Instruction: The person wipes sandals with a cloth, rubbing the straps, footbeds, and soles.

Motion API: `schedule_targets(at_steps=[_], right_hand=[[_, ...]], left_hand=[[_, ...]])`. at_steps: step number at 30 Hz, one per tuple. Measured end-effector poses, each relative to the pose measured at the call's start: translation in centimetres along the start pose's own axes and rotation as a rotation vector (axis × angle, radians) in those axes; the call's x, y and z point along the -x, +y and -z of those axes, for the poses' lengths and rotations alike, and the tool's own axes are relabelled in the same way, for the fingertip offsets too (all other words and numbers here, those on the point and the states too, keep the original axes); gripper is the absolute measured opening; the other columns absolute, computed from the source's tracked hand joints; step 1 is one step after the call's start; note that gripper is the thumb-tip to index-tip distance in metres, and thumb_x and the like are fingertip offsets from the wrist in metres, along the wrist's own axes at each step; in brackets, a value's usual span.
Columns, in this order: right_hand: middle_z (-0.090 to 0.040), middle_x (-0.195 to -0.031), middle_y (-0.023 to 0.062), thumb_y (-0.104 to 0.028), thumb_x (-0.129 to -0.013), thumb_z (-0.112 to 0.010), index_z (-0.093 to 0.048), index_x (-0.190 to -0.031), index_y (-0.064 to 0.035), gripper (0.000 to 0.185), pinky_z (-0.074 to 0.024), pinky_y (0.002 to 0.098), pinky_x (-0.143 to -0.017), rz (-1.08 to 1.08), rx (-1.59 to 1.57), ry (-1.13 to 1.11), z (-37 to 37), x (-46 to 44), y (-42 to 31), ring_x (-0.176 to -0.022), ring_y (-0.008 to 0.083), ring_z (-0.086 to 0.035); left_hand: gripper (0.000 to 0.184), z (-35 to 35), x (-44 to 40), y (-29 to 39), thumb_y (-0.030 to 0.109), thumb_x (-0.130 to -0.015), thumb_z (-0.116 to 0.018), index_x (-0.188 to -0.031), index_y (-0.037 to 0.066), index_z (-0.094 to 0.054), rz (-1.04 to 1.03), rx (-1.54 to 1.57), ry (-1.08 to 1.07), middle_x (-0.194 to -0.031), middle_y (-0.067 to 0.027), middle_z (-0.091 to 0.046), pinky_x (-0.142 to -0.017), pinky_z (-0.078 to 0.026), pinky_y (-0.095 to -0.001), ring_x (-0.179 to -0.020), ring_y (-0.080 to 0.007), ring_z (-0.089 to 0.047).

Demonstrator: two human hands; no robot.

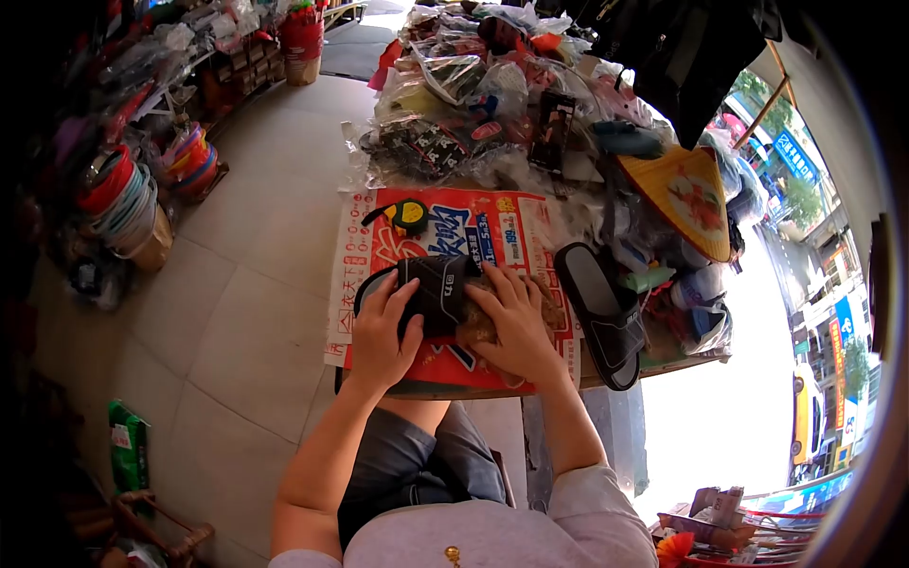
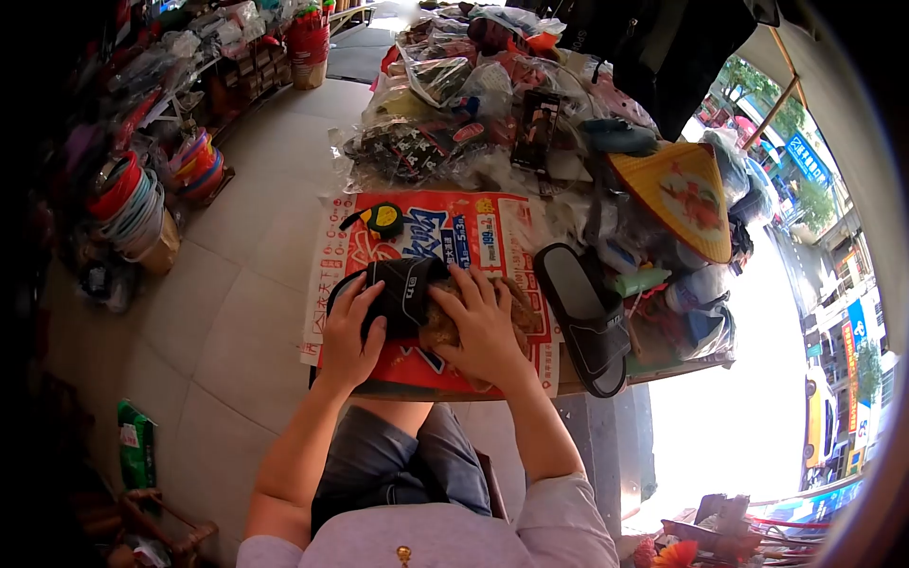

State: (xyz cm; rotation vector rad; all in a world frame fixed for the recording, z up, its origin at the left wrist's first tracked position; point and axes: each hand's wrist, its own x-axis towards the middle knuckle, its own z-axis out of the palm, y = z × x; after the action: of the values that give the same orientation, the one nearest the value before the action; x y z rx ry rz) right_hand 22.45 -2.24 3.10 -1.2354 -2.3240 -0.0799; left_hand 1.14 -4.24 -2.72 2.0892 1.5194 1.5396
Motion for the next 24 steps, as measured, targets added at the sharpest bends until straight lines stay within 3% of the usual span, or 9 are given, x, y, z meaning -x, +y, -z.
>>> schedule_targets(at_steps=[6, 8, 11, 14, 16, 19, 22, 24], right_hand=[[-0.057, -0.127, 0.0105, -0.008, -0.064, -0.076, -0.065, -0.120, -0.0173, 0.058, -0.0451, 0.0477, -0.097, 0.060, -0.168, -0.063, 2.1, 3.0, 3.1, -0.114, 0.0352, -0.054], [-0.059, -0.121, 0.0106, -0.004, -0.063, -0.078, -0.065, -0.118, -0.0158, 0.057, -0.0507, 0.0447, -0.091, -0.088, -0.012, -0.005, 3.9, 3.8, 4.2, -0.108, 0.0346, -0.059], [-0.060, -0.121, 0.0116, -0.002, -0.063, -0.077, -0.062, -0.117, -0.0103, 0.056, -0.0502, 0.0455, -0.093, -0.260, -0.041, 0.129, 6.2, 3.1, 3.9, -0.109, 0.0362, -0.060], [-0.059, -0.123, 0.0129, -0.003, -0.063, -0.078, -0.060, -0.114, -0.0074, 0.055, -0.0497, 0.0456, -0.094, -0.222, -0.240, 0.208, 5.2, 1.6, 2.0, -0.110, 0.0376, -0.059], [-0.060, -0.124, 0.0139, -0.005, -0.064, -0.078, -0.059, -0.113, -0.0076, 0.053, -0.0487, 0.0444, -0.095, -0.071, -0.201, 0.102, 2.7, 1.0, 1.0, -0.111, 0.0375, -0.059], [-0.061, -0.123, 0.0130, -0.006, -0.064, -0.078, -0.060, -0.110, -0.0083, 0.049, -0.0488, 0.0439, -0.094, -0.030, -0.163, 0.070, 0.7, 1.2, 1.5, -0.111, 0.0365, -0.059], [-0.062, -0.121, 0.0118, -0.006, -0.064, -0.078, -0.063, -0.105, -0.0081, 0.044, -0.0497, 0.0441, -0.092, -0.081, -0.167, 0.038, 3.0, 2.4, 3.5, -0.108, 0.0356, -0.060], [-0.063, -0.120, 0.0116, -0.005, -0.065, -0.077, -0.064, -0.103, -0.0075, 0.040, -0.0506, 0.0443, -0.090, -0.224, 0.018, 0.048, 4.9, 3.0, 4.6, -0.105, 0.0353, -0.061]], left_hand=[[0.046, 0.5, -0.1, 0.6, 0.013, -0.086, -0.058, -0.131, 0.005, -0.058, 0.048, 0.046, -0.054, -0.137, -0.0255, -0.052, -0.103, -0.043, -0.0469, -0.122, -0.0431, -0.053], [0.051, 0.6, -0.1, 0.6, 0.018, -0.082, -0.068, -0.131, 0.007, -0.059, 0.044, 0.083, -0.052, -0.137, -0.0255, -0.052, -0.103, -0.043, -0.0475, -0.121, -0.0433, -0.053], [0.057, 0.7, 0.0, 0.7, 0.022, -0.075, -0.079, -0.128, 0.011, -0.063, 0.011, 0.017, -0.116, -0.138, -0.0255, -0.051, -0.101, -0.045, -0.0466, -0.121, -0.0435, -0.055], [0.059, 0.2, 0.3, -0.4, 0.022, -0.069, -0.085, -0.124, 0.014, -0.066, -0.023, 0.131, -0.133, -0.139, -0.0261, -0.051, -0.098, -0.048, -0.0453, -0.119, -0.0440, -0.057], [0.057, 0.5, 0.1, -0.2, 0.019, -0.069, -0.085, -0.123, 0.014, -0.067, -0.034, 0.134, -0.136, -0.140, -0.0265, -0.051, -0.096, -0.049, -0.0447, -0.119, -0.0440, -0.058], [0.055, 0.6, 0.2, -0.2, 0.019, -0.071, -0.084, -0.123, 0.017, -0.067, -0.062, 0.134, -0.129, -0.139, -0.0266, -0.051, -0.094, -0.050, -0.0443, -0.116, -0.0434, -0.059], [0.053, 0.6, 0.2, -0.2, 0.021, -0.073, -0.083, -0.123, 0.018, -0.067, -0.076, 0.139, -0.112, -0.138, -0.0265, -0.052, -0.093, -0.050, -0.0443, -0.113, -0.0427, -0.060], [0.052, 0.4, 0.2, -0.5, 0.020, -0.073, -0.083, -0.123, 0.018, -0.067, -0.072, 0.157, -0.097, -0.138, -0.0265, -0.052, -0.093, -0.050, -0.0444, -0.112, -0.0428, -0.061]])
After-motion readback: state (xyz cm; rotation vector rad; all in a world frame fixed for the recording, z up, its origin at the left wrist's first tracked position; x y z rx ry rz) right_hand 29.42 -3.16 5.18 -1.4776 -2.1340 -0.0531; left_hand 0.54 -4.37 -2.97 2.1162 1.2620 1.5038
